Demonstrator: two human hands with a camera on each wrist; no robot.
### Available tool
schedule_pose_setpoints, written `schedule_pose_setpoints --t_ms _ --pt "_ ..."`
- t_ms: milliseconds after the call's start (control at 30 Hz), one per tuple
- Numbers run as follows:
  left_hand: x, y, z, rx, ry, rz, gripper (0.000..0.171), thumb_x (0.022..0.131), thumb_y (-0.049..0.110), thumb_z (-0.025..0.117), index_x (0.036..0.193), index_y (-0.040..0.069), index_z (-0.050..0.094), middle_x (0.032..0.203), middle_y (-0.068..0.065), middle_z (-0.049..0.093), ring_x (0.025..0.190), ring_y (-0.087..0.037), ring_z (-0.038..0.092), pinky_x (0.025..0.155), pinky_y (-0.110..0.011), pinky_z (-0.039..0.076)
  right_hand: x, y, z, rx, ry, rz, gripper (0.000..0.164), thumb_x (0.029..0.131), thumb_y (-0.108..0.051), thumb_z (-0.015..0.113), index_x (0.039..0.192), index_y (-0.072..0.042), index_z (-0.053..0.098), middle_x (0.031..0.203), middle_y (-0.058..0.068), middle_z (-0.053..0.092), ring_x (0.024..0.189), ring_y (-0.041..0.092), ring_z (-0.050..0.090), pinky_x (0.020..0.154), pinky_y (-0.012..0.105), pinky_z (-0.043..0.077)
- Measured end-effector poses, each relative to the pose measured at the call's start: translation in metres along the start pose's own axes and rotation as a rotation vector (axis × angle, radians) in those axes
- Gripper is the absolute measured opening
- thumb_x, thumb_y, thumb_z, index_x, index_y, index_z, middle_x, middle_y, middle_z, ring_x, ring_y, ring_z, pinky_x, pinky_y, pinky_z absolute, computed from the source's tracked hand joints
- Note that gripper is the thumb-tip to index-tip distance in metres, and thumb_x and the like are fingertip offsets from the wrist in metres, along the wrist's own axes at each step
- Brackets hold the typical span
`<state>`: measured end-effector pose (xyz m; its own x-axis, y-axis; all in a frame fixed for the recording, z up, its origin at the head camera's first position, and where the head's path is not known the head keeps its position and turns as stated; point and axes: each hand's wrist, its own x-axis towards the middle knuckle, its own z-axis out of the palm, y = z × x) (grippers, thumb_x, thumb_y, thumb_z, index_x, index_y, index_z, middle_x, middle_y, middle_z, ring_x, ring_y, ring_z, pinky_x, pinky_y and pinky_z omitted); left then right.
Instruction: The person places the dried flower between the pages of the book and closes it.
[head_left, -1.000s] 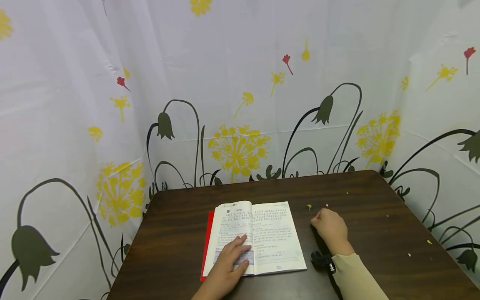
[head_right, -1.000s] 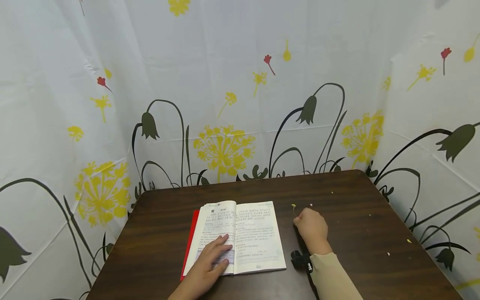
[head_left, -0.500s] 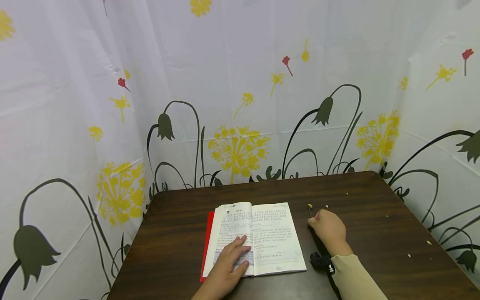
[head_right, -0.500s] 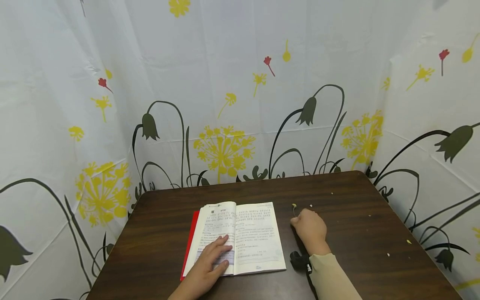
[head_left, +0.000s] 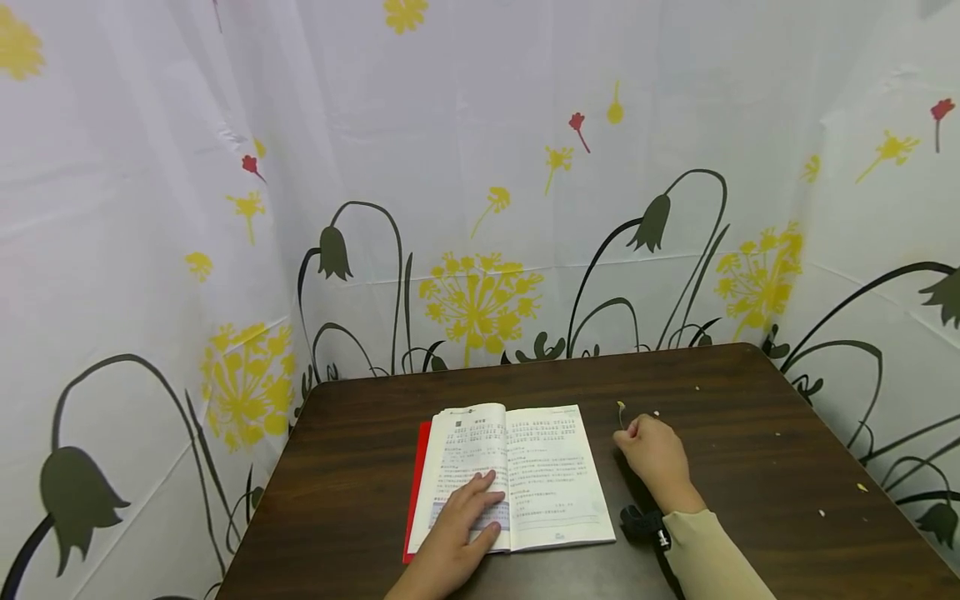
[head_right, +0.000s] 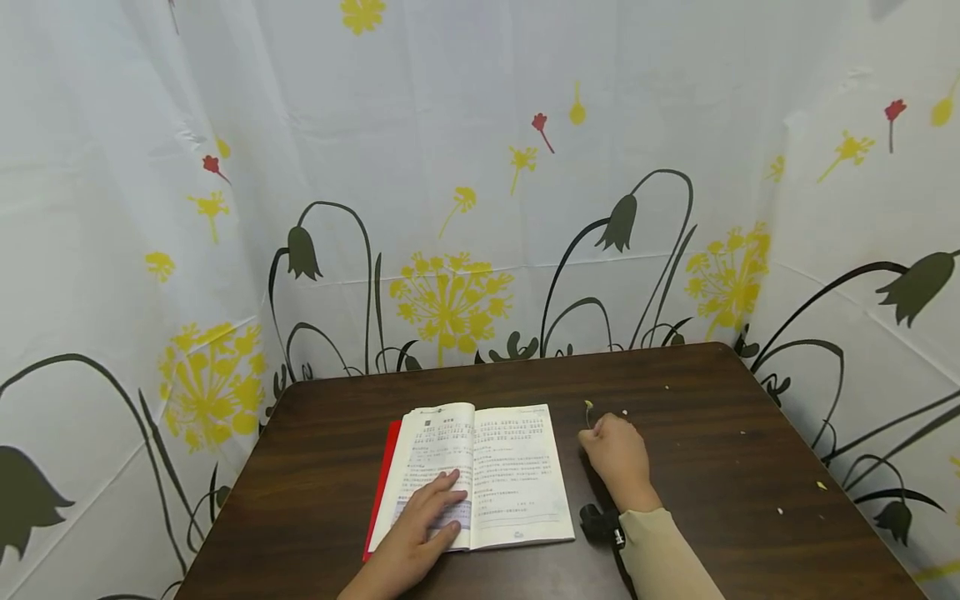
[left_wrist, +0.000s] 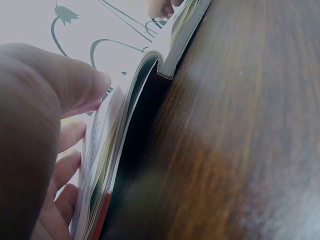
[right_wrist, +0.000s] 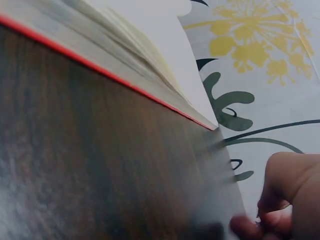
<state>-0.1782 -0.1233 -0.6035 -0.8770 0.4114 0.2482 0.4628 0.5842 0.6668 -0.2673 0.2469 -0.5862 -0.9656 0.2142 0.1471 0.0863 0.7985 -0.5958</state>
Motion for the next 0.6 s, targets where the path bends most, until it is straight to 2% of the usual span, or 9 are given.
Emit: schedule_pose_setpoints --t_ms 100,267,433,600 --pt "-0.0006 -0.0005 0.0 0.011 -0.001 0.007 0.04 0.103 0.021 0.074 0.142 0.022 0.068 0.169 -0.003 0.052 0.159 -0.035 0.044 0.126 -0.057 0.041 -0.0023 -0.0011 -0.0002 0.043 0.029 0.013 0.013 0.089 -0.018 0.071 0.081 -0.013 0.063 0.07 0.001 0.063 0.064 0.02 0.056 0.059 0.033 0.044" --pt "-0.0025 -0.0009 -0.0004 0.012 -0.008 -0.005 0.04 0.103 0.022 0.074 0.143 0.023 0.068 0.169 -0.002 0.051 0.159 -0.034 0.044 0.126 -0.056 0.042 -0.004 -0.0024 -0.0007 0.052 0.052 -0.039 0.006 0.088 -0.013 0.07 0.091 -0.011 0.065 0.076 0.001 0.066 0.065 0.02 0.057 0.06 0.034 0.044" --pt "-0.0023 -0.0013 -0.0003 0.015 -0.001 0.002 0.04 0.103 0.023 0.074 0.142 0.023 0.068 0.169 -0.002 0.052 0.159 -0.035 0.044 0.125 -0.057 0.042 -0.0019 -0.0027 0.0006 0.073 0.073 -0.071 0.017 0.094 -0.013 0.068 0.111 -0.008 0.067 0.089 0.004 0.072 0.069 0.02 0.062 0.061 0.037 0.048" --pt "-0.0008 -0.0008 0.0003 0.008 0.008 0.014 0.041 0.102 0.021 0.074 0.143 0.021 0.068 0.169 -0.004 0.052 0.16 -0.035 0.043 0.127 -0.054 0.041 -0.0005 -0.0042 -0.0018 0.077 0.11 -0.064 0.017 0.096 -0.014 0.069 0.113 -0.009 0.069 0.089 0.004 0.075 0.067 0.019 0.063 0.059 0.036 0.047"
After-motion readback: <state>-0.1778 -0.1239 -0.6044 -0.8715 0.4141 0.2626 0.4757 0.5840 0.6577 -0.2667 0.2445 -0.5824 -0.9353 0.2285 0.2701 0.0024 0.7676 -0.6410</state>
